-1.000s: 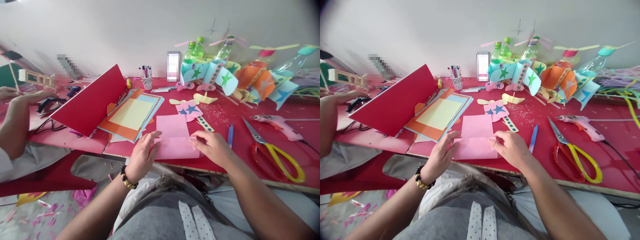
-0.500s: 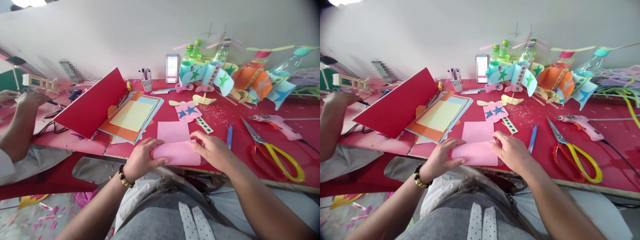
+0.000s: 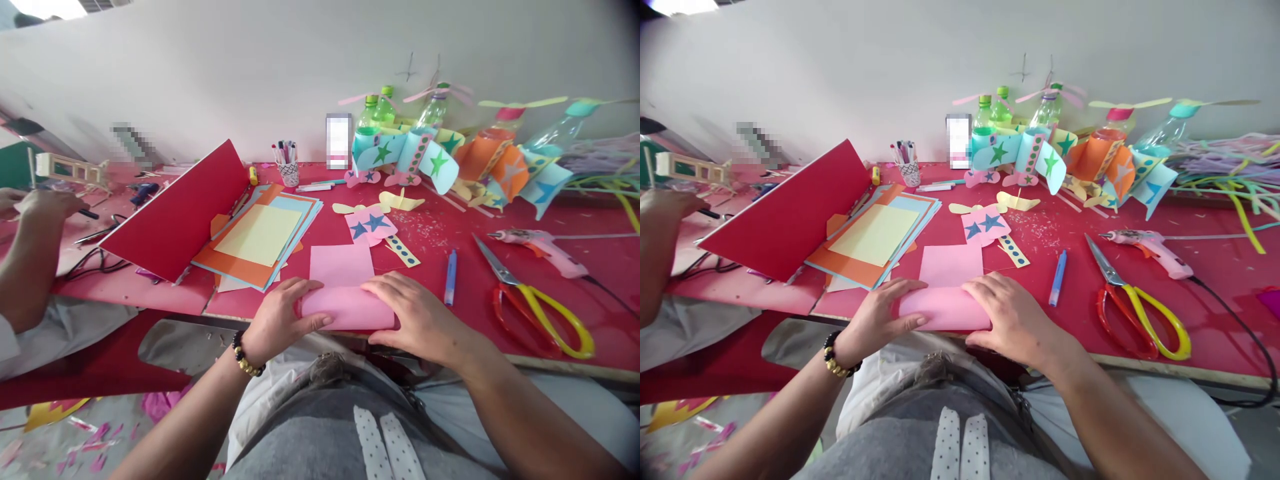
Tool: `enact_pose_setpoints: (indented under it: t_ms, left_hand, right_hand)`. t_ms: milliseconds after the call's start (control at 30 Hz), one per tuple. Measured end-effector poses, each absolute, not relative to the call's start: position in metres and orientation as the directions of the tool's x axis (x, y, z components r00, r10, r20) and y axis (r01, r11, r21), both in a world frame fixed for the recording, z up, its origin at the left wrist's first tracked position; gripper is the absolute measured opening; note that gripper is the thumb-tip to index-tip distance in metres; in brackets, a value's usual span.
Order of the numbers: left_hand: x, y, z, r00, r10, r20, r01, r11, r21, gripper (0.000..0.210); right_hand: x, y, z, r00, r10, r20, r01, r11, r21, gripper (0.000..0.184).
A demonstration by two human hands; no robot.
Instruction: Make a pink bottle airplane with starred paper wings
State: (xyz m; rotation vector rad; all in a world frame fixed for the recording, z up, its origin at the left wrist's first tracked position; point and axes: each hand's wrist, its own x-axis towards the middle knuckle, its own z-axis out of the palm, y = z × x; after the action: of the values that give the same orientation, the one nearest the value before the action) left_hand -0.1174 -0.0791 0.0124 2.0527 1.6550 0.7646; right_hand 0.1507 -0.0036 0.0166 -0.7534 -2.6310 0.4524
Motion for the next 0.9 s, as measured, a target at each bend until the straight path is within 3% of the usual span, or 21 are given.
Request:
enact_pose_setpoints:
  t_ms: [267,433,533,600,667,900]
  left_hand:
    - [-0.127,-0.081,0.011,0.266,0.945,0.19,0.736,-0.326,0.594,0.088]
    - [-0.132,-0.081,0.015,0.327,0.925,0.195,0.721,-0.377,0.582,0.073]
    - [-0.14,-0.064,0.021,0.349,0.917,0.192,0.728,-0.394,0.561,0.053]
    - [-0.143,-0.04,0.022,0.293,0.937,0.189,0.782,-0.348,0.517,0.036]
    - [-0.142,-0.011,0.021,0.248,0.954,0.166,0.842,-0.297,0.45,0.033]
    - [-0.117,0.063,0.014,0.271,0.956,-0.11,0.931,-0.232,0.281,0.032]
  right_hand:
    - [0.149,-0.005,0.013,-0.786,0.573,0.231,0.477,0.801,-0.361,0.062]
    - [0.148,-0.007,0.015,-0.785,0.582,0.213,0.492,0.794,-0.357,0.061]
    - [0.148,-0.008,0.015,-0.787,0.581,0.209,0.495,0.796,-0.348,0.061]
    - [0.148,-0.007,0.015,-0.788,0.581,0.201,0.5,0.796,-0.342,0.061]
    - [0.147,-0.007,0.015,-0.79,0.583,0.191,0.505,0.795,-0.337,0.061]
    - [0.147,-0.006,0.016,-0.796,0.582,0.165,0.501,0.787,-0.36,0.06]
